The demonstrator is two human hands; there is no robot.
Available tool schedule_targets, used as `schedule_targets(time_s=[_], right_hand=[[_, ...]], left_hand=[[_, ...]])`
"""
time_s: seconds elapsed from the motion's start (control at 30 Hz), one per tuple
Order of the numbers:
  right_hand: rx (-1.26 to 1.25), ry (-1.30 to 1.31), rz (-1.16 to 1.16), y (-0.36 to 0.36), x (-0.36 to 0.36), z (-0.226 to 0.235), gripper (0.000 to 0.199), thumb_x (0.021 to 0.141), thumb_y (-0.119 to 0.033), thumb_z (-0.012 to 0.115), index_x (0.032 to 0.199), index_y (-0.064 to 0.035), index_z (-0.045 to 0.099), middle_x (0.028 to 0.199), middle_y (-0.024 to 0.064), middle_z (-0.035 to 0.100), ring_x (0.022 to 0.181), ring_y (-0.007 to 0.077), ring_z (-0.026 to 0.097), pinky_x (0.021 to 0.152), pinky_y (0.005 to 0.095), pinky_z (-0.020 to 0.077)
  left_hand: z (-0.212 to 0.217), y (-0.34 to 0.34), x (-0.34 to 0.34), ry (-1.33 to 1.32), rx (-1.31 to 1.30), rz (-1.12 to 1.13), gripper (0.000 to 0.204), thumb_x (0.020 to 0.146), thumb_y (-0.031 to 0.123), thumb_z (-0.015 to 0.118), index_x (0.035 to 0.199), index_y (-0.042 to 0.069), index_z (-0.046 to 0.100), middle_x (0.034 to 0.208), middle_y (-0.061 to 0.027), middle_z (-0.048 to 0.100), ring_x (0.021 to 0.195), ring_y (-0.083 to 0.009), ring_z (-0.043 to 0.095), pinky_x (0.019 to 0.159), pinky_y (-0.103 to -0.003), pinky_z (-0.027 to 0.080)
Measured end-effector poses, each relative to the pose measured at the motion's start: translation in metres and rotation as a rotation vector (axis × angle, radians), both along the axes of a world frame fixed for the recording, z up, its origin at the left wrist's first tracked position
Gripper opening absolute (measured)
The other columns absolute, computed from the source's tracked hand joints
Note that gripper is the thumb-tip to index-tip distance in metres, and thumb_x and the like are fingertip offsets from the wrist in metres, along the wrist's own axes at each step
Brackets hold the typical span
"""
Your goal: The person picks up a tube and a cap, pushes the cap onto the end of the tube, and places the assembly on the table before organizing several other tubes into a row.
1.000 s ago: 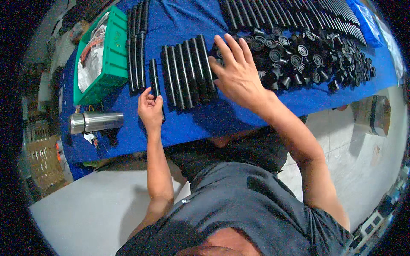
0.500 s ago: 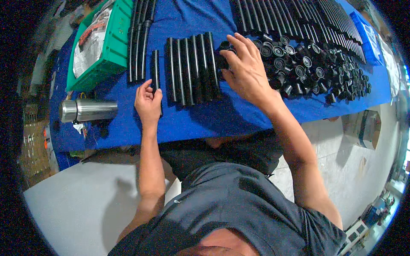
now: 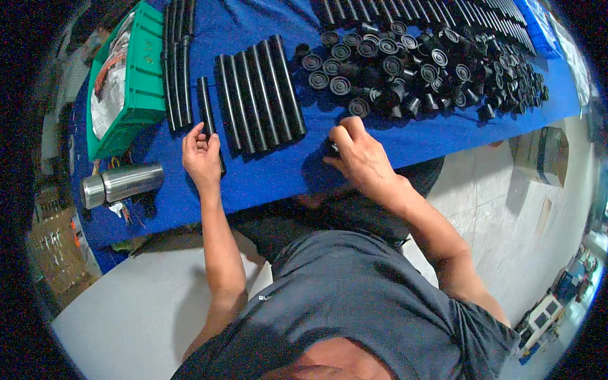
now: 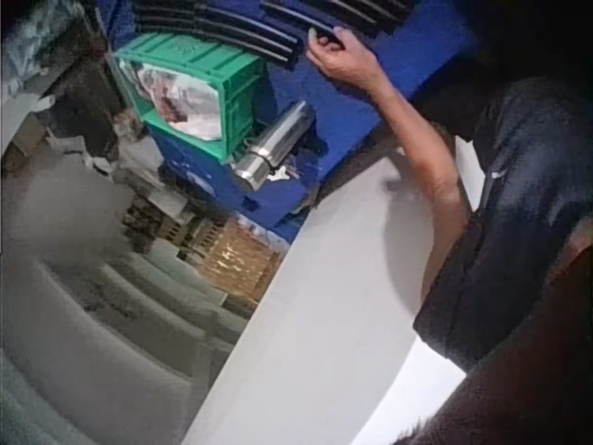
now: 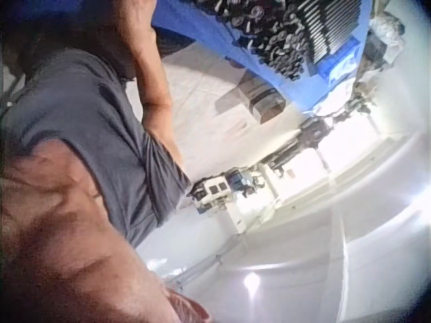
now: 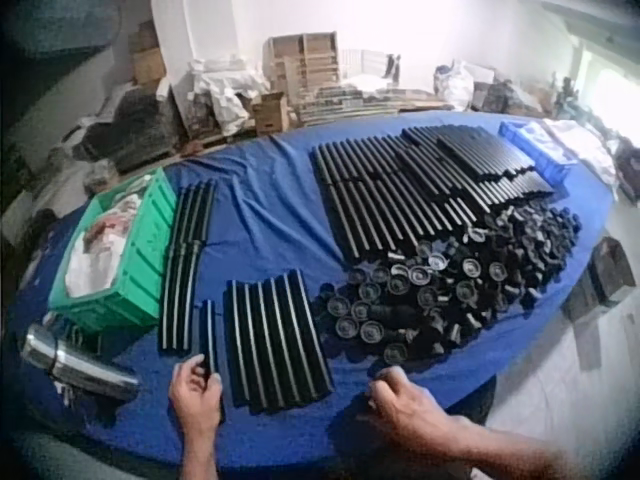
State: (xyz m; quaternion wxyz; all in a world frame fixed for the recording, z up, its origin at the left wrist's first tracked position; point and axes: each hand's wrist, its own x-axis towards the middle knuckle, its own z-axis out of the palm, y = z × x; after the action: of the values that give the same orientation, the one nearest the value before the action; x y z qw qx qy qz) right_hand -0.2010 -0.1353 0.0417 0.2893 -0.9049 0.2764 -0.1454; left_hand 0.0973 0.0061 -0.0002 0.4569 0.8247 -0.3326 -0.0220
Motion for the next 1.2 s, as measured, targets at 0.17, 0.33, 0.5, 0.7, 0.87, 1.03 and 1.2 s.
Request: schedule_targets(time_s=[0.17,0.33,0.5,0.7,0.87,1.03,1.2], right_hand=[[0.025,-0.069,0.137,0.012,-0.002,0.004,0.044,0.075,-0.016,0.077,0.107,-0.0028,0.05,0.109,0.0202,0.052,0.093,0.0404,0.059,0.078,0.0451,0.0529],[-0.012,-0.066,0.119,0.011,-0.002,-0.006,0.037,0.08,-0.013,0.073,0.108,-0.0028,0.051,0.101,0.0179,0.056,0.088,0.0381,0.061,0.074,0.0445,0.0536],[-0.067,-0.017,-0.139,0.003,0.021,-0.015,0.032,0.082,-0.013,0.07,0.104,-0.0038,0.048,0.096,0.0174,0.057,0.083,0.0396,0.062,0.068,0.0469,0.0534],[-0.102,-0.128,-0.192,0.01,0.018,-0.006,0.037,0.079,-0.013,0.076,0.103,-0.0019,0.049,0.099,0.0189,0.057,0.082,0.0401,0.061,0.067,0.045,0.0526],[-0.053,-0.28,-0.083,0.026,0.002,0.018,0.03,0.081,-0.014,0.076,0.095,-0.0017,0.053,0.093,0.0177,0.057,0.075,0.0372,0.062,0.063,0.0435,0.0524],[0.15,-0.308,0.29,0.042,0.018,-0.005,0.026,0.085,-0.016,0.072,0.097,-0.0024,0.054,0.084,0.0158,0.059,0.068,0.0358,0.062,0.061,0.0426,0.051],[0.547,-0.302,0.258,0.041,0.015,-0.016,0.026,0.088,-0.016,0.069,0.104,-0.0007,0.055,0.084,0.0153,0.063,0.073,0.0321,0.065,0.065,0.0411,0.0527]], left_hand=[[0.003,0.001,-0.004,-0.031,0.02,-0.019,0.035,0.083,0.005,0.073,0.117,0.001,0.065,0.094,-0.0024,0.055,0.071,-0.0061,0.052,0.064,-0.021,0.048],[0.001,0.003,-0.003,-0.015,-0.007,-0.025,0.036,0.083,0.005,0.073,0.117,0.001,0.065,0.094,-0.0024,0.055,0.071,-0.0061,0.051,0.064,-0.021,0.048],[0.0,0.003,0.0,-0.009,-0.03,-0.026,0.037,0.082,0.005,0.074,0.117,0.001,0.065,0.094,-0.0021,0.055,0.069,-0.0057,0.051,0.062,-0.02,0.047],[-0.003,-0.004,0.001,-0.014,-0.004,0.009,0.045,0.076,0.01,0.075,0.119,0.001,0.062,0.089,-0.007,0.058,0.066,-0.0122,0.053,0.062,-0.028,0.049],[0.013,-0.007,0.002,-0.075,0.16,0.017,0.053,0.075,0.011,0.076,0.123,-0.001,0.058,0.077,-0.0036,0.057,0.062,-0.0093,0.051,0.06,-0.026,0.048],[0.01,-0.006,0.009,-0.34,0.216,-0.05,0.057,0.078,0.016,0.07,0.13,0.002,0.052,0.07,-0.0102,0.059,0.061,-0.0212,0.057,0.062,-0.039,0.048],[0.041,0.025,-0.041,0.41,-0.202,-0.064,0.05,0.093,0.002,0.054,0.142,0.007,0.046,0.09,-0.001,0.06,0.07,-0.0082,0.055,0.061,-0.024,0.045]])
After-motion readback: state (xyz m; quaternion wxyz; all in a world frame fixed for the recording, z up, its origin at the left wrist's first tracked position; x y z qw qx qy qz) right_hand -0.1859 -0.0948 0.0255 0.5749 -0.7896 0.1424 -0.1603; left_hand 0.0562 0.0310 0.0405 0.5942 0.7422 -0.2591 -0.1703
